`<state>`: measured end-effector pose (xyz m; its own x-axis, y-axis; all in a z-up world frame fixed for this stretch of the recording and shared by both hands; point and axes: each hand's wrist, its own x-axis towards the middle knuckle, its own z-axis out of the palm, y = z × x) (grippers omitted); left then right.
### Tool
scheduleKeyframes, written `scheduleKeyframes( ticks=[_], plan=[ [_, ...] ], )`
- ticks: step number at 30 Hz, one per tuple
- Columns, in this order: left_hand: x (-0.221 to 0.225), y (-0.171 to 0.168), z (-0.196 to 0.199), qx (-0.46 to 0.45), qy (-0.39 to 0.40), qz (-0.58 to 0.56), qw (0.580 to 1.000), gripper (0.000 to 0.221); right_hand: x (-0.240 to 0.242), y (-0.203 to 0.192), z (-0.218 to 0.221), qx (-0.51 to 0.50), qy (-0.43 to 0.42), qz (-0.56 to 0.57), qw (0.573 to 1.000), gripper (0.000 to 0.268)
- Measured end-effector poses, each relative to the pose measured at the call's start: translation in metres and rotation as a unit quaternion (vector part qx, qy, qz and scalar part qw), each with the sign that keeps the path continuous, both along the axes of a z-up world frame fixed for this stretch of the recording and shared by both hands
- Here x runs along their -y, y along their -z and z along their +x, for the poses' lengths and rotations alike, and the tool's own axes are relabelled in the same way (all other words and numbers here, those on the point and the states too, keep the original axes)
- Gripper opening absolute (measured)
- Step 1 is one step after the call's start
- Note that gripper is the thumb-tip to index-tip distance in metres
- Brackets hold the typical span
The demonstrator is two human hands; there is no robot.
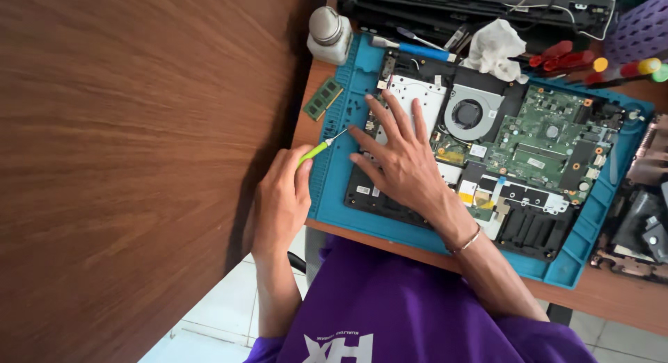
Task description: The person uses a green-handled screwdriver to remove screws from the internal chassis of a disassembled laptop. They carefully place the removed screws onto a blue anti-static mat on the workbench. The person then uses their fingers to adjust and inspect components on the motherboard and cooling assembly.
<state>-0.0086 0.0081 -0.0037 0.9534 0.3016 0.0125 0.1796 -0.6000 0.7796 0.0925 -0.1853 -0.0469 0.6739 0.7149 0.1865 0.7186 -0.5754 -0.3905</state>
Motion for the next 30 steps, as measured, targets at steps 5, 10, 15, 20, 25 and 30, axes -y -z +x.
scheduleKeyframes(
  ticks=[5,10,15,20,25,30],
  plan=[
    [-0.005,0.002,-0.001,0.015,-0.01,-0.009,1.0,0.018,-0.001,-0.001,0.0,-0.001,0.003,-0.005,1.0,0.04],
    [-0.006,0.009,0.006,0.05,-0.021,-0.003,0.998,0.019,-0.002,0.0,-0.001,-0.005,0.002,0.001,1.0,0.041],
    [-0.007,0.014,0.017,0.06,-0.014,0.013,0.998,0.018,0.003,-0.004,-0.007,-0.016,0.009,0.008,1.0,0.039],
    [-0.007,0.013,0.019,0.067,-0.003,0.019,0.998,0.017,0.008,-0.009,-0.006,-0.037,0.02,0.043,0.998,0.035],
    [-0.005,0.013,0.022,0.056,0.001,0.03,0.998,0.016,0.013,-0.012,-0.005,-0.04,0.037,0.07,0.996,0.032],
    [-0.003,0.007,0.02,0.084,-0.005,0.02,0.996,0.016,0.017,-0.017,-0.003,-0.034,0.053,0.099,0.993,0.03]
  ],
)
